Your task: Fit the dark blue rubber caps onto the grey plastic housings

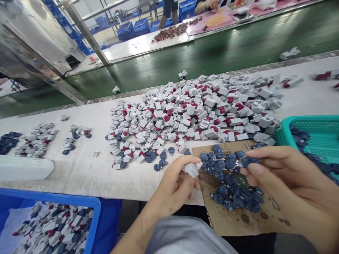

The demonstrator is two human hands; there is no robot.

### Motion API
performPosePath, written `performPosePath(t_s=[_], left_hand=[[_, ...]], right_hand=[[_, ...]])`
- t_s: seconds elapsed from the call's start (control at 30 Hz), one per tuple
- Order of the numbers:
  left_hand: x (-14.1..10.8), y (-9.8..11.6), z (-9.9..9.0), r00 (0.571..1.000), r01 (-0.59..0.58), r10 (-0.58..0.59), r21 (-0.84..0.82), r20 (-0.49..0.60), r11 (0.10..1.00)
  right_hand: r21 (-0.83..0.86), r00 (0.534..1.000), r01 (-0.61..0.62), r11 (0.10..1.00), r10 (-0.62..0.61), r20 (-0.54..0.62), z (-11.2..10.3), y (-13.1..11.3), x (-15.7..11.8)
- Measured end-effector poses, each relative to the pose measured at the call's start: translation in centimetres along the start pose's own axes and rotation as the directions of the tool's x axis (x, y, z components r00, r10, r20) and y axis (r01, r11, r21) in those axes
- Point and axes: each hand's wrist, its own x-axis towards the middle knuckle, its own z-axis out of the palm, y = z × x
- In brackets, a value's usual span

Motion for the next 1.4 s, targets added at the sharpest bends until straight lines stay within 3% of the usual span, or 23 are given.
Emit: performPosePath(t_s=[0.07, 0.13, 0.3, 0.4, 0.5, 0.6, 0.7, 0.83, 1.03, 1.2, 1.4], left_hand=[[0.1, -0.3, 0.7, 0.995, 0.085, -0.075, -0.161, 0.073, 0.983], [0.3, -0.5, 1.3, 0.993, 0.111, -0.092, -0.293, 0.078, 0.95], [1.1, -0.4, 2.5, 0.97, 0.101, -0.191, -0.464, -0.151, 0.88], [1.4, -0.4, 2.6, 0.956, 0.048, -0.16, -0.408, -0.246, 0.912], [1.2, -0.9, 2.1, 0.927, -0.152, 0.096, -0.128, -0.361, 0.98], [0.8, -1.4, 1.7, 0.911, -0.232, 0.251, 0.097, -0.327, 0.968], [0.5, -1.3, 1.6, 0.943, -0.188, 0.191, 0.035, -0.272, 0.981], [0.8, -0.6, 1.9, 0.967, -0.082, 0.006, -0.29, -0.254, 0.954], [1.2, 0.7, 1.7, 0.912, -0.168, -0.046, -0.475, -0.407, 0.863], [0.7, 1.1, 1.9, 0.914, -0.085, -0.15, -0.541, -0.376, 0.837], [0.5, 0.9, 2.3, 0.93, -0.121, -0.109, -0.574, -0.35, 0.81]], right_hand=[[0.019, 0.993, 0.068, 0.998, -0.069, 0.093, 1.6, -0.9, -0.7], [0.031, 0.983, 0.102, 0.994, -0.105, 0.148, 2.4, -1.0, -0.9], [0.091, 0.997, 0.004, 0.996, -0.011, 0.078, 2.9, -0.6, -1.2], [0.098, 0.999, -0.029, 0.995, 0.026, 0.031, 2.8, -0.6, -1.3], [0.06, 0.999, 0.0, 0.998, -0.002, 0.042, 2.6, -0.4, -1.3], [0.072, 0.998, -0.032, 0.997, 0.027, 0.059, 2.6, -0.1, -1.4], [0.186, 0.98, -0.124, 0.975, 0.091, 0.175, 3.3, 0.1, -1.7], [0.377, 0.962, -0.2, 0.904, 0.109, 0.25, 4.5, 0.0, -1.9], [0.125, 0.966, 0.044, 0.991, -0.074, 0.249, 4.4, -0.7, -0.2], [0.03, 0.946, 0.197, 0.98, -0.199, 0.256, 4.2, -1.7, 1.1], [-0.061, 0.927, 0.287, 0.956, -0.261, 0.269, 4.1, -2.0, 1.2]])
